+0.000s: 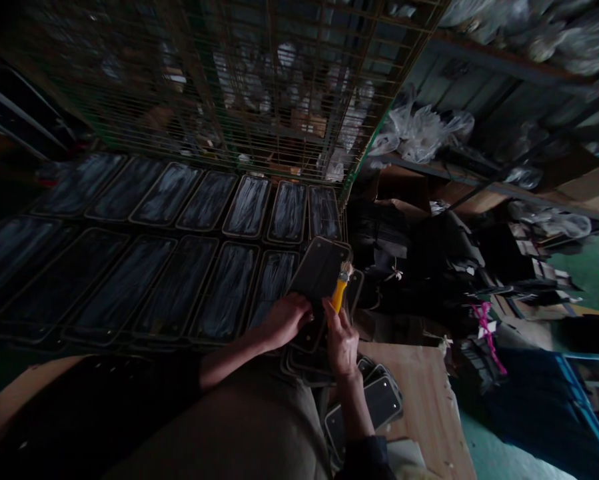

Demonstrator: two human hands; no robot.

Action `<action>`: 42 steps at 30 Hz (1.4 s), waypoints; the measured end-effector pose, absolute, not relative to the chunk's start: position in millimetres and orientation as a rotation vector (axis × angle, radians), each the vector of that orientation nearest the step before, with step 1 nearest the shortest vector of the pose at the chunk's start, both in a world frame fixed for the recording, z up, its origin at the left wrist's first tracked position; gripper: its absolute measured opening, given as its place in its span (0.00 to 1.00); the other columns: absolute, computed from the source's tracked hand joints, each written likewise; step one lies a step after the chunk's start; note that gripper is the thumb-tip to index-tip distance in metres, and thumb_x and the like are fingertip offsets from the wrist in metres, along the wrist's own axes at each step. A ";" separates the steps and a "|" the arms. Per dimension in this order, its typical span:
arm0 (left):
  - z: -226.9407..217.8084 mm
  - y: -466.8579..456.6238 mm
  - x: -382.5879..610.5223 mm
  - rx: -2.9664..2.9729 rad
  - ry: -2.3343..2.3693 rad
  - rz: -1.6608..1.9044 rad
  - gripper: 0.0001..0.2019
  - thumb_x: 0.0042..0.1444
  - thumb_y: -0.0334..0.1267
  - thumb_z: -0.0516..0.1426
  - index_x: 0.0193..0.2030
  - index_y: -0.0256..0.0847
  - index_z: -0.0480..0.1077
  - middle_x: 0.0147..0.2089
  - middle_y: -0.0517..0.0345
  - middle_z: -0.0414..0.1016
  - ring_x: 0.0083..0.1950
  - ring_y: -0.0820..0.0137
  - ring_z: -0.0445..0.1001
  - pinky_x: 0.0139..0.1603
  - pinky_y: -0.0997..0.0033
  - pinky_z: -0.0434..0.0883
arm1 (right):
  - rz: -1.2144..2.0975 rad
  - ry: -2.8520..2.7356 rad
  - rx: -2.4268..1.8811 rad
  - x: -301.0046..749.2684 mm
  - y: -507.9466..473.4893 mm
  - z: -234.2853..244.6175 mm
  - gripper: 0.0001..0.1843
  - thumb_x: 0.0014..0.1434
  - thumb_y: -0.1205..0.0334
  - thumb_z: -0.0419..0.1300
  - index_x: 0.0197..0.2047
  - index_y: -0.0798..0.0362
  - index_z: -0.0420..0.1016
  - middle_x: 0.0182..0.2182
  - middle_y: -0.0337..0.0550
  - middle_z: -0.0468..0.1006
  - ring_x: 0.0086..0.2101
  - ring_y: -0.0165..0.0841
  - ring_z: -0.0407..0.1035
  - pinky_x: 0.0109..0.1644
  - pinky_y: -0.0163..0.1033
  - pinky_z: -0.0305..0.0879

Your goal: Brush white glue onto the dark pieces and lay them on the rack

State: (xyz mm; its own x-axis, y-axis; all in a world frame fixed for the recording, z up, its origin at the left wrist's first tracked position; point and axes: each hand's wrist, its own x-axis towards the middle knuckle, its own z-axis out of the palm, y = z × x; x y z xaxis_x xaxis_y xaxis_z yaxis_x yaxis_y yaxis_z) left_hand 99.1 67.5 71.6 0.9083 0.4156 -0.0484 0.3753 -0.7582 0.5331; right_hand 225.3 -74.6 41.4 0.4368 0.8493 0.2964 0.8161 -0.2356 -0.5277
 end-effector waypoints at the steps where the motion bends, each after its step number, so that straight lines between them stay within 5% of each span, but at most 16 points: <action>1: 71.3 66.9 101.0 2.517 0.569 0.083 0.06 0.61 0.32 0.54 0.38 0.39 0.73 0.39 0.50 0.76 0.46 0.62 0.73 0.46 0.66 0.70 | 0.062 -1.396 -2.070 224.7 -75.6 41.8 0.34 0.59 0.79 0.43 0.65 0.47 0.63 0.57 0.47 0.72 0.53 0.37 0.71 0.52 0.41 0.74; 14: 76.0 70.8 119.1 2.485 0.490 -0.096 0.09 0.58 0.35 0.54 0.35 0.36 0.75 0.34 0.44 0.80 0.37 0.58 0.79 0.42 0.62 0.73 | -0.056 -1.462 -2.133 224.7 -79.2 32.9 0.38 0.56 0.79 0.45 0.67 0.44 0.60 0.61 0.46 0.68 0.54 0.39 0.71 0.48 0.39 0.76; 21: 68.1 80.9 96.3 2.206 0.608 0.096 0.05 0.57 0.33 0.57 0.38 0.38 0.73 0.36 0.56 0.79 0.37 0.69 0.76 0.39 0.74 0.70 | -0.102 -1.475 -2.133 225.4 -79.0 35.1 0.36 0.58 0.79 0.45 0.66 0.45 0.61 0.60 0.46 0.69 0.52 0.39 0.72 0.46 0.37 0.76; 27: 77.3 75.0 95.3 2.492 0.501 0.073 0.04 0.59 0.35 0.58 0.38 0.38 0.74 0.40 0.50 0.78 0.46 0.63 0.76 0.48 0.67 0.71 | -0.086 -1.469 -2.155 225.7 -80.0 32.8 0.35 0.59 0.78 0.46 0.66 0.45 0.61 0.61 0.47 0.69 0.51 0.39 0.73 0.47 0.38 0.76; 42: 71.9 68.5 122.8 2.725 0.241 -0.016 0.09 0.58 0.31 0.55 0.43 0.32 0.73 0.38 0.43 0.79 0.39 0.59 0.78 0.43 0.63 0.73 | -0.114 -1.498 -2.166 227.0 -82.3 27.4 0.34 0.60 0.77 0.47 0.67 0.45 0.60 0.61 0.48 0.68 0.46 0.37 0.75 0.44 0.35 0.75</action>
